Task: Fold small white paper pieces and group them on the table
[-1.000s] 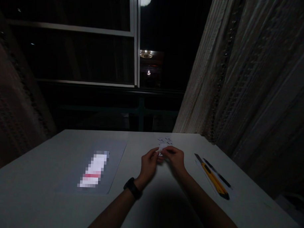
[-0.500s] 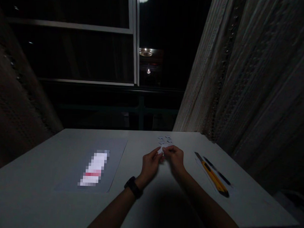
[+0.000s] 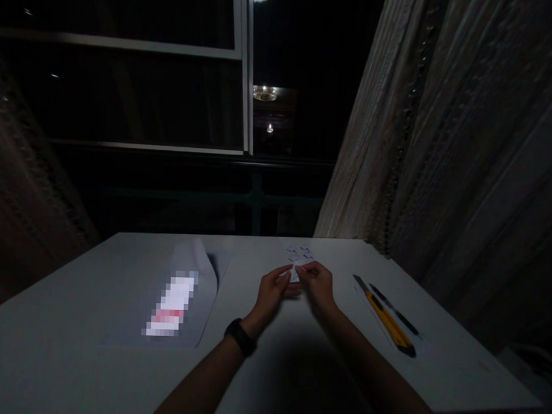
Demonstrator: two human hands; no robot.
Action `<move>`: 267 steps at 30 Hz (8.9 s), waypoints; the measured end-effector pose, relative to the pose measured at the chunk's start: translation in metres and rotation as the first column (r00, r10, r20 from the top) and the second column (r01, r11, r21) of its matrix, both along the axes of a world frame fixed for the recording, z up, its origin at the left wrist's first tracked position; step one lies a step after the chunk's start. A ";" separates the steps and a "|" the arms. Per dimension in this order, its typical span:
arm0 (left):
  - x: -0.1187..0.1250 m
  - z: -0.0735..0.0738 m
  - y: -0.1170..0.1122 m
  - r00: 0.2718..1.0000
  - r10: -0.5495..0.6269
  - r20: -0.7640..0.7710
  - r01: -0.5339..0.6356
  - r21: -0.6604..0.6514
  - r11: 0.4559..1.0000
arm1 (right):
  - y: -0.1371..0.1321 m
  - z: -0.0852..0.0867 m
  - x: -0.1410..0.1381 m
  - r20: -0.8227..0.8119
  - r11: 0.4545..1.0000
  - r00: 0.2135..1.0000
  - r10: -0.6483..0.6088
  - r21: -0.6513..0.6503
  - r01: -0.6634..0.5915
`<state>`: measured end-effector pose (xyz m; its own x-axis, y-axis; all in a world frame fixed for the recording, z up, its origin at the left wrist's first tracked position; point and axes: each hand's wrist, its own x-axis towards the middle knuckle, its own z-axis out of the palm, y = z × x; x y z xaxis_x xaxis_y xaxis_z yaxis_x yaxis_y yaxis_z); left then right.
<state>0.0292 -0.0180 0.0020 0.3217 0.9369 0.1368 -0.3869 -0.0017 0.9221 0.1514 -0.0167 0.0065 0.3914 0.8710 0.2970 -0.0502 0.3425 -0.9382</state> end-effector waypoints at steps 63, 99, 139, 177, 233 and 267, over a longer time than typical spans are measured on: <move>-0.024 0.007 0.006 0.880 -0.358 -0.313 0.332 -0.135 0.934 | -0.001 0.010 0.011 0.240 0.964 0.935 0.263 -0.094 -0.247; -0.018 0.014 0.004 0.928 -0.202 -0.313 0.173 -0.116 0.978 | -0.004 0.013 0.008 0.208 0.922 0.898 0.388 -0.084 -0.379; -0.017 0.007 0.007 0.926 -0.269 -0.265 0.267 -0.044 0.963 | -0.008 0.011 0.003 0.102 0.966 0.961 0.258 -0.044 -0.255; -0.012 0.002 0.007 0.920 -0.240 -0.310 0.257 0.012 0.966 | -0.015 0.017 0.003 -0.030 0.937 0.944 0.328 -0.115 -0.330; -0.003 0.002 0.005 0.955 0.009 -0.297 0.007 0.051 0.999 | -0.005 0.008 0.008 -0.034 0.959 0.962 0.270 -0.076 -0.271; -0.013 0.000 0.015 0.982 0.053 -0.184 -0.065 -0.063 0.996 | 0.000 0.005 0.009 0.032 0.962 0.963 0.267 -0.068 -0.265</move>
